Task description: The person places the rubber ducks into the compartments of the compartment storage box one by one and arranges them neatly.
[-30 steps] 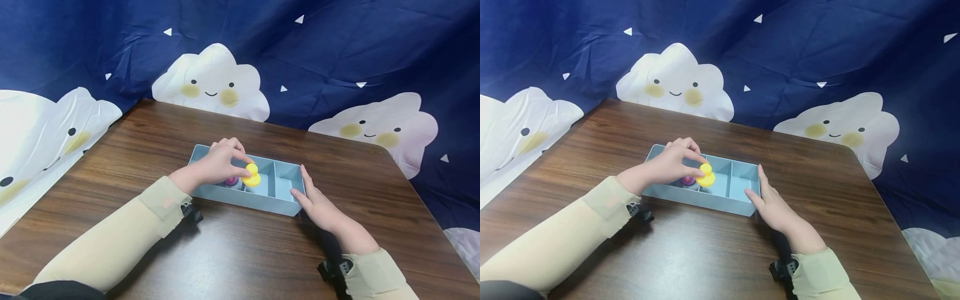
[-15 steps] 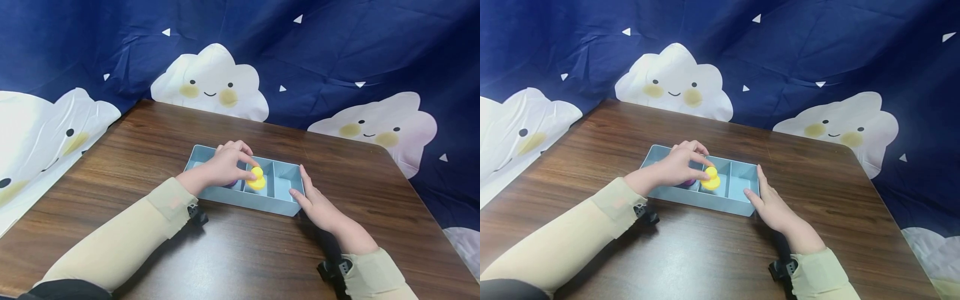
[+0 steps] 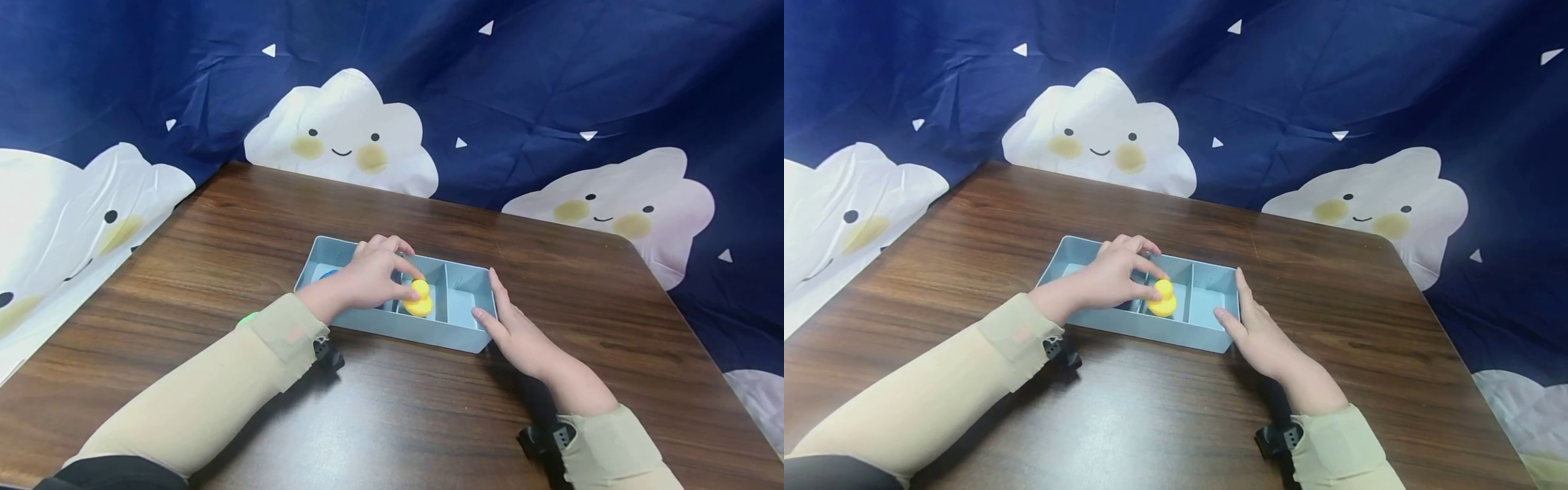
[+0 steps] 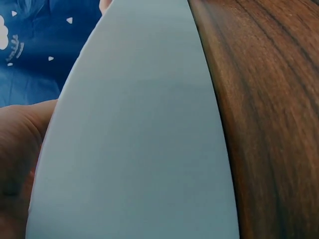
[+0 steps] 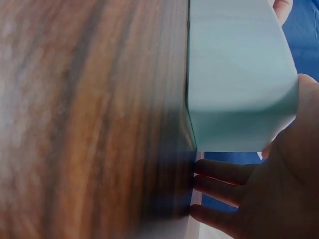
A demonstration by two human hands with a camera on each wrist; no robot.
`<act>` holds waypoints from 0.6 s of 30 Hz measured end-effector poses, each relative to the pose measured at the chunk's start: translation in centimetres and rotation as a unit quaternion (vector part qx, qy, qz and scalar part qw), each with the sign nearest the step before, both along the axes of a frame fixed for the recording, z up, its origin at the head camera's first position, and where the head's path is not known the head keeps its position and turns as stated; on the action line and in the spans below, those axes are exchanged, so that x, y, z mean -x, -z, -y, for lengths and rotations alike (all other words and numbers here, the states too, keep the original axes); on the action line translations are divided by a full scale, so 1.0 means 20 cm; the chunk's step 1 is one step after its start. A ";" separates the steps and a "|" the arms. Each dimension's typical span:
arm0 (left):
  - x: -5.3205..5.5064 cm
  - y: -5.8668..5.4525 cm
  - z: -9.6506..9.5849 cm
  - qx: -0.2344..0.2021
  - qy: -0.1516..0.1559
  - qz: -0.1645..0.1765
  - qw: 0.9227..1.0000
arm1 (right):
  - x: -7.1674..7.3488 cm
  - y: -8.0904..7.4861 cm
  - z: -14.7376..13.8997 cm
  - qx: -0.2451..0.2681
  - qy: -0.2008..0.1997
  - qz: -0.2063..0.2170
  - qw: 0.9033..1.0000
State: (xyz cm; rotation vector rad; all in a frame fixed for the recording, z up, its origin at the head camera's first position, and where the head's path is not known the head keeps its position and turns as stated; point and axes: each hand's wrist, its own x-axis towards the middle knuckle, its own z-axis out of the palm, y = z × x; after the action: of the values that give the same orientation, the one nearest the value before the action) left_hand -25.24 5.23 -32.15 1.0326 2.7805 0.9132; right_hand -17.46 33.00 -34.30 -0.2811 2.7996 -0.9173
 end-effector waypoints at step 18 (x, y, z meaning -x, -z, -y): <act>0.00 0.02 -0.09 0.067 -0.036 -0.009 0.997 | 0.01 0.00 0.00 0.005 -0.001 0.002 1.000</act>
State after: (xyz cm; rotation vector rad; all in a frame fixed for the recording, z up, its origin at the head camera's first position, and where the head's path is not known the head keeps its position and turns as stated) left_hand -25.21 7.01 -32.56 0.9320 2.8649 0.7151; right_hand -17.57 32.97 -34.30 -0.2820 2.7907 -0.9304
